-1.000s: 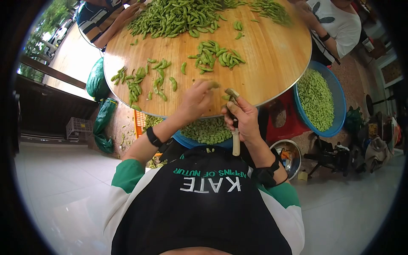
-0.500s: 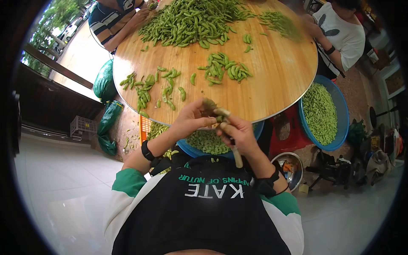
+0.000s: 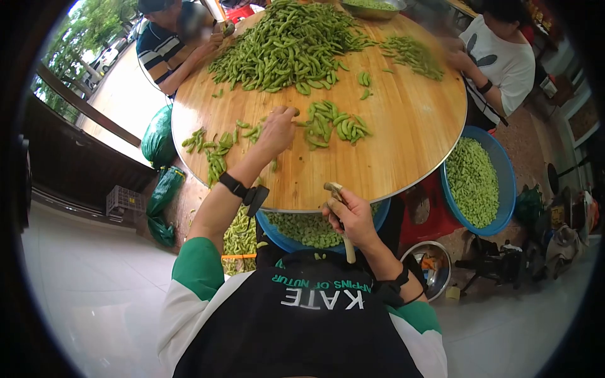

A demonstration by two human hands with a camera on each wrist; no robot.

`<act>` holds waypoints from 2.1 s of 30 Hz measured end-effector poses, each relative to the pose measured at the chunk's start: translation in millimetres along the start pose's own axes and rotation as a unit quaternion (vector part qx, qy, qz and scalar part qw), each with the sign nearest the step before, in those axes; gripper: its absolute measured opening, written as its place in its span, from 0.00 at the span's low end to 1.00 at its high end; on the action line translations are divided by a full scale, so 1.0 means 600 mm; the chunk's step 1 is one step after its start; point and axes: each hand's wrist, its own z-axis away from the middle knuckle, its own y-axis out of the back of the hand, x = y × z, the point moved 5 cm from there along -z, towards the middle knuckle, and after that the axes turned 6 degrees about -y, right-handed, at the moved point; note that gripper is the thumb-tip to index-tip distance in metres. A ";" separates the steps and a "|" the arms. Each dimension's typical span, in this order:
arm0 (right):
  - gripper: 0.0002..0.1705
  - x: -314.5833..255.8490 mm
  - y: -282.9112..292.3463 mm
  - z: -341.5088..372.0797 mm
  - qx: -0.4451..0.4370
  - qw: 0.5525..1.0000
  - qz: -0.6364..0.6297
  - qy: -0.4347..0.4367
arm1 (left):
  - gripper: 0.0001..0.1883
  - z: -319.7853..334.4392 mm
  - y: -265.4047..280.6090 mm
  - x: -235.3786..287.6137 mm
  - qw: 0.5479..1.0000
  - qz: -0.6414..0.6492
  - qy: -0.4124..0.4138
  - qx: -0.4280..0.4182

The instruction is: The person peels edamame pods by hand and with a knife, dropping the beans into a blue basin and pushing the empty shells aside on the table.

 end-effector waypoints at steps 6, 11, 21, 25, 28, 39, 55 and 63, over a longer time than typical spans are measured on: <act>0.19 0.004 0.023 0.007 0.026 1.000 -0.004 -0.003 | 0.08 0.007 -0.021 -0.003 0.995 -0.013 -0.018 -0.102; 0.19 -0.002 0.021 -0.009 0.036 0.999 -0.031 0.010 | 0.07 0.027 0.043 0.034 0.993 0.100 0.049 -0.031; 0.10 -0.014 -0.017 -0.022 -0.019 0.985 -0.173 0.001 | 0.08 0.095 0.085 0.218 0.969 0.224 -0.102 0.023; 0.07 -0.015 -0.022 -0.010 -0.007 0.984 -0.177 -0.002 | 0.08 0.093 0.107 0.235 0.963 0.252 -0.093 -0.012; 0.08 -0.023 -0.027 -0.003 -0.007 0.989 -0.146 0.015 | 0.07 0.106 0.083 0.227 0.886 0.450 0.080 -0.076; 0.22 -0.051 -0.023 -0.008 -0.042 0.999 0.001 0.035 | 0.09 0.129 0.042 0.195 0.661 0.682 0.310 -0.051; 0.23 -0.055 -0.026 0.004 -0.076 0.996 -0.015 0.054 | 0.07 0.123 0.064 0.205 0.745 0.629 0.211 -0.062; 0.16 -0.048 -0.007 0.000 -0.081 0.995 -0.064 0.017 | 0.05 0.129 0.030 0.195 0.455 0.810 0.317 -0.192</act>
